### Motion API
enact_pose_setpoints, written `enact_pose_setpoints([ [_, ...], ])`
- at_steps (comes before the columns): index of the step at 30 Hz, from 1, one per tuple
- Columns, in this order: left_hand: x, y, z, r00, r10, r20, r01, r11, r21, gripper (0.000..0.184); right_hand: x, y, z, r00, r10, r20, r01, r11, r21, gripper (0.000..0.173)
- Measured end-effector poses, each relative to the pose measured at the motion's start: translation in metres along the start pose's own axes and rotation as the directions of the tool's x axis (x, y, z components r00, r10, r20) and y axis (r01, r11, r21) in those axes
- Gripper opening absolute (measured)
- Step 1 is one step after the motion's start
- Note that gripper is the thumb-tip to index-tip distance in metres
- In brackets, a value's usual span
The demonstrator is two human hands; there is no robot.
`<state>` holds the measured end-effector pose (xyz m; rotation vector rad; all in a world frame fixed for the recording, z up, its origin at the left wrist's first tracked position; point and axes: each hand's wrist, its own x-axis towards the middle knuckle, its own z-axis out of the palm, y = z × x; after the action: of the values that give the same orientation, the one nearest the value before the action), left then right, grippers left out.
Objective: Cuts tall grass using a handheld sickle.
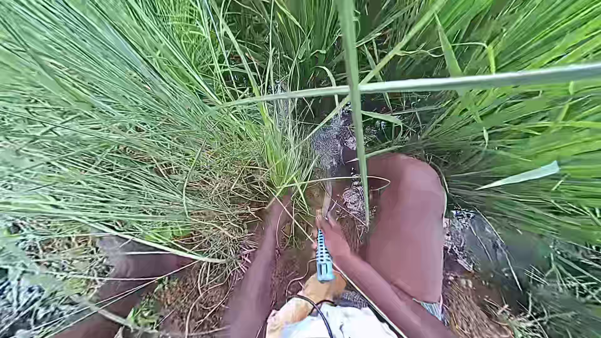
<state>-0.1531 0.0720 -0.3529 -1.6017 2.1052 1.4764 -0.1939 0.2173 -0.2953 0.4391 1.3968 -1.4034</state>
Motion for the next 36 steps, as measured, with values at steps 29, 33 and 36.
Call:
enact_pose_setpoints([
  [29, 0.024, -0.037, -0.013, 0.928, 0.368, -0.058, -0.370, 0.893, -0.258, 0.051, 0.022, -0.010, 0.025, 0.996, -0.038, 0.084, 0.027, 0.992, 0.124, 0.032],
  [33, 0.013, -0.009, -0.030, 0.982, 0.171, 0.085, -0.164, 0.983, -0.085, 0.082, 0.018, -0.017, 0.028, 0.991, -0.035, 0.131, 0.016, 0.990, 0.143, 0.037],
  [36, 0.026, -0.045, -0.009, 0.946, 0.321, 0.030, -0.321, 0.947, -0.028, 0.097, 0.011, -0.024, 0.030, 0.993, -0.005, 0.116, -0.015, 0.985, 0.173, 0.030],
])
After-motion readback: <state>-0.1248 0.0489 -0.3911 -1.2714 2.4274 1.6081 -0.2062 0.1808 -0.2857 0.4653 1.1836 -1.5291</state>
